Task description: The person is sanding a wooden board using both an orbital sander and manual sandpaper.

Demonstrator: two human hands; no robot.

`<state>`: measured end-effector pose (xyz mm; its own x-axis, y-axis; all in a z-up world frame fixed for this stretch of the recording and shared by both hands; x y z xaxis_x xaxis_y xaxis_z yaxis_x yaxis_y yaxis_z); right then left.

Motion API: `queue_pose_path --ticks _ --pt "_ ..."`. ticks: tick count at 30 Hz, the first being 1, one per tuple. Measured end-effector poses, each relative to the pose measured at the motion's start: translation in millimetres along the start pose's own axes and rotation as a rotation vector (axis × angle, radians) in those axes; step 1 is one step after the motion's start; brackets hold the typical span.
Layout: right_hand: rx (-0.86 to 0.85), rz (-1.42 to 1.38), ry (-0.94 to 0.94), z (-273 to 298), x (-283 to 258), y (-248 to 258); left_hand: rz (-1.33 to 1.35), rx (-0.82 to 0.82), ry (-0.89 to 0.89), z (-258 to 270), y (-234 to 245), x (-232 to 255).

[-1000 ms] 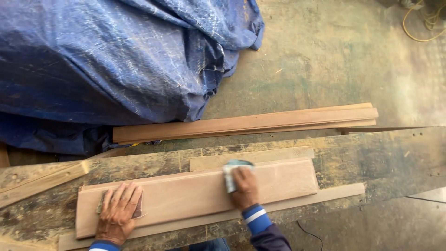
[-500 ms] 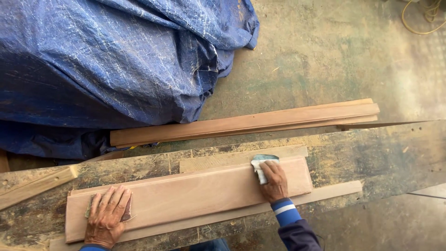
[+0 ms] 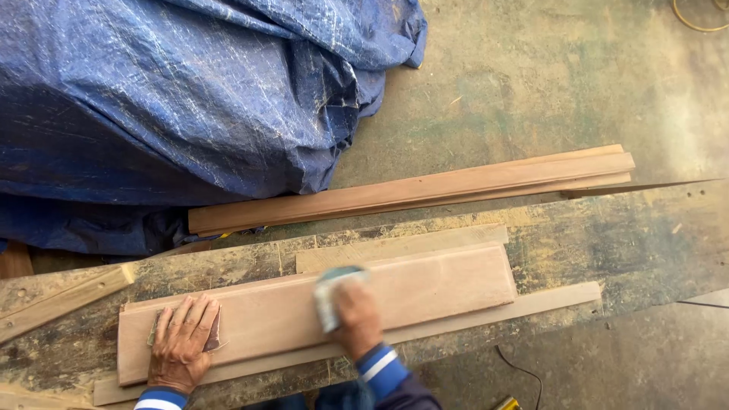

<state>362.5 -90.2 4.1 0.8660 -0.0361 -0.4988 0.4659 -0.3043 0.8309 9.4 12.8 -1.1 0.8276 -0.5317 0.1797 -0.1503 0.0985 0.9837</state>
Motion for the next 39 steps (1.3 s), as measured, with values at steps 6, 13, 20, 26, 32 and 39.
queue_pose_path --ticks 6,13,20,26,32,39 --pt "0.004 0.046 0.122 58 87 28 -0.014 0.001 -0.028 -1 0 0" --pt "0.245 0.359 -0.521 47 110 84 0.016 0.052 -0.067 -6 12 7" --pt "0.106 0.152 -0.051 72 -72 -28 0.028 0.018 -0.199 -14 27 -5" --pt "0.255 0.443 -0.672 90 94 54 0.184 -0.013 -0.481 -28 44 -34" --pt "0.349 0.264 -0.401 42 -67 -36 0.154 -0.005 -0.49 -28 42 -37" --pt "-0.068 -0.005 -0.017 51 -104 -83 0.208 0.04 -0.482 -24 48 -39"
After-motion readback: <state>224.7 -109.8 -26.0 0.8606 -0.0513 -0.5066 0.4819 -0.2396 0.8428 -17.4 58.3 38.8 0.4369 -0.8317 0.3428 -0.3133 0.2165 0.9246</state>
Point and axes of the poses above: each hand's wrist, its own z-axis away from the middle knuckle, its own y-axis out of the back of the hand, x = y × z, the point moved 2 cm from there along -z, towards the middle knuckle, and after that the axes turned 1 degree about x, right-handed, at the moved point
